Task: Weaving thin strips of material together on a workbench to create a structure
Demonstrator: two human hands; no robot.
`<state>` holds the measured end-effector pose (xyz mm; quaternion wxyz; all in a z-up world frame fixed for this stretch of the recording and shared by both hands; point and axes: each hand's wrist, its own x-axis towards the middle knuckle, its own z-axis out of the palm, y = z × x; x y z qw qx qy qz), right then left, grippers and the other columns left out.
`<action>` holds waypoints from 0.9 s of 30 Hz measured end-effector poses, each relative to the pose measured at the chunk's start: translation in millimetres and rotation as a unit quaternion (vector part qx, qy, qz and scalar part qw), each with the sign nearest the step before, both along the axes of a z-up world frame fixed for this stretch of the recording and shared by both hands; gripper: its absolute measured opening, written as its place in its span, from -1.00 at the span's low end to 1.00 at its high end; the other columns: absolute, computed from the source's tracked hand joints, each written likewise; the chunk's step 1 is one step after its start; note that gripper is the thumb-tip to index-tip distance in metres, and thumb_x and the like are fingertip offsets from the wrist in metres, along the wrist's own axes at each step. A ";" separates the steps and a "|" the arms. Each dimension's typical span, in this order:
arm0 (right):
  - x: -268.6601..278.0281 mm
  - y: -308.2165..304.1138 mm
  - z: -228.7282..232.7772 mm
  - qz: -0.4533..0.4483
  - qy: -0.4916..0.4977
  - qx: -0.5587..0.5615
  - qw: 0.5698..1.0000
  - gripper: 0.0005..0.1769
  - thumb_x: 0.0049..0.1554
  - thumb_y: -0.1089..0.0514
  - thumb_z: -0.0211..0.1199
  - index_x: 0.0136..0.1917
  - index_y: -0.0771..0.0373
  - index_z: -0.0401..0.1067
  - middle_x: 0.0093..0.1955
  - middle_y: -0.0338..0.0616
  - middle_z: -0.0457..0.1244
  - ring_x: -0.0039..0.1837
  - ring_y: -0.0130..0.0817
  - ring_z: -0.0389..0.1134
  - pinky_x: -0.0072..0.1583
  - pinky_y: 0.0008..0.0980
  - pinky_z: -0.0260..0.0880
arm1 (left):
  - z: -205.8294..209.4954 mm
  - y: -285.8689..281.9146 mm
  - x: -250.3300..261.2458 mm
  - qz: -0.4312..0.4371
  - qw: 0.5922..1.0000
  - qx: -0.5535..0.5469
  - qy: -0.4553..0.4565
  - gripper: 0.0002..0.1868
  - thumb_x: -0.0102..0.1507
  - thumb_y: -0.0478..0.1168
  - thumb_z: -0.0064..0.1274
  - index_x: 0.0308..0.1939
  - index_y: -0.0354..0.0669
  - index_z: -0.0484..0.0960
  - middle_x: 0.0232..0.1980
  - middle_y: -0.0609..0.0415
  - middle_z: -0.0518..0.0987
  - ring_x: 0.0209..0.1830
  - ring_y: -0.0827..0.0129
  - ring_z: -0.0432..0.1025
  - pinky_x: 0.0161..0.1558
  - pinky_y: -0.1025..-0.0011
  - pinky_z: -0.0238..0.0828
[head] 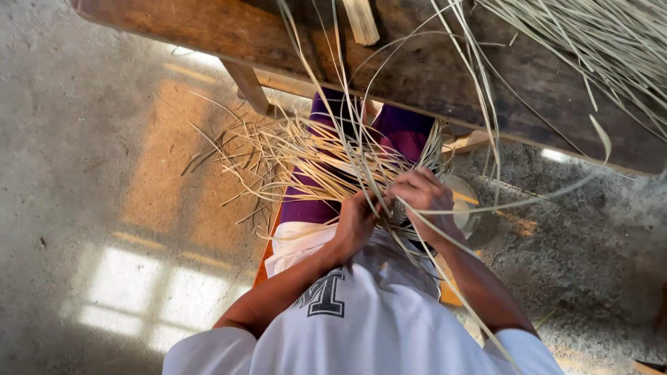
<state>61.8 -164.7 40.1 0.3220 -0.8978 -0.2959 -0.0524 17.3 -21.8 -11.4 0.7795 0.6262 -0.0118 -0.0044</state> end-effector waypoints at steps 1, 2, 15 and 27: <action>10.6 4.0 -0.5 0.014 -0.011 -0.009 1.000 -0.77 0.11 0.13 0.12 -0.36 0.13 0.46 -0.23 -0.26 0.24 -0.17 -0.27 0.24 -0.12 -0.39 0.32 | 11.9 2.7 2.6 0.003 0.992 0.109 -0.063 -0.89 0.13 -0.37 0.02 -0.45 -0.39 0.49 -0.53 -0.15 0.45 -0.47 0.14 0.31 -0.39 0.32 0.33; 19.4 9.0 -2.0 0.027 -0.020 -0.017 0.999 -0.77 0.08 0.11 0.18 -0.40 0.14 0.43 -0.24 -0.23 0.23 -0.16 -0.25 0.24 -0.12 -0.37 0.32 | 23.1 6.5 3.3 0.005 0.968 0.217 -0.124 -0.88 0.03 -0.45 0.05 -0.45 -0.42 0.42 -0.47 -0.23 0.43 -0.39 -0.17 0.37 -0.35 0.22 0.38; 2.8 1.9 5.4 0.004 0.124 0.029 0.992 -0.90 0.00 0.20 0.28 -0.30 0.26 0.44 -0.25 -0.14 0.23 -0.19 -0.13 0.29 -0.14 -0.20 0.35 | 26.5 8.5 4.5 0.012 0.997 0.081 0.018 -0.74 0.20 -0.12 -0.02 -0.49 -0.20 0.53 -0.51 -0.08 0.49 -0.53 0.26 0.31 -0.37 0.27 0.31; -16.7 -14.6 -28.3 -0.032 -0.029 0.063 0.997 -0.82 0.05 0.37 0.17 -0.20 0.11 0.49 -0.16 -0.20 0.19 -0.15 -0.18 0.18 -0.21 -0.21 0.31 | -11.4 -5.3 0.1 -0.013 0.998 -0.015 0.063 -0.72 0.21 -0.18 0.02 -0.39 -0.41 0.60 -0.53 -0.16 0.53 -0.57 0.34 0.33 -0.41 0.32 0.30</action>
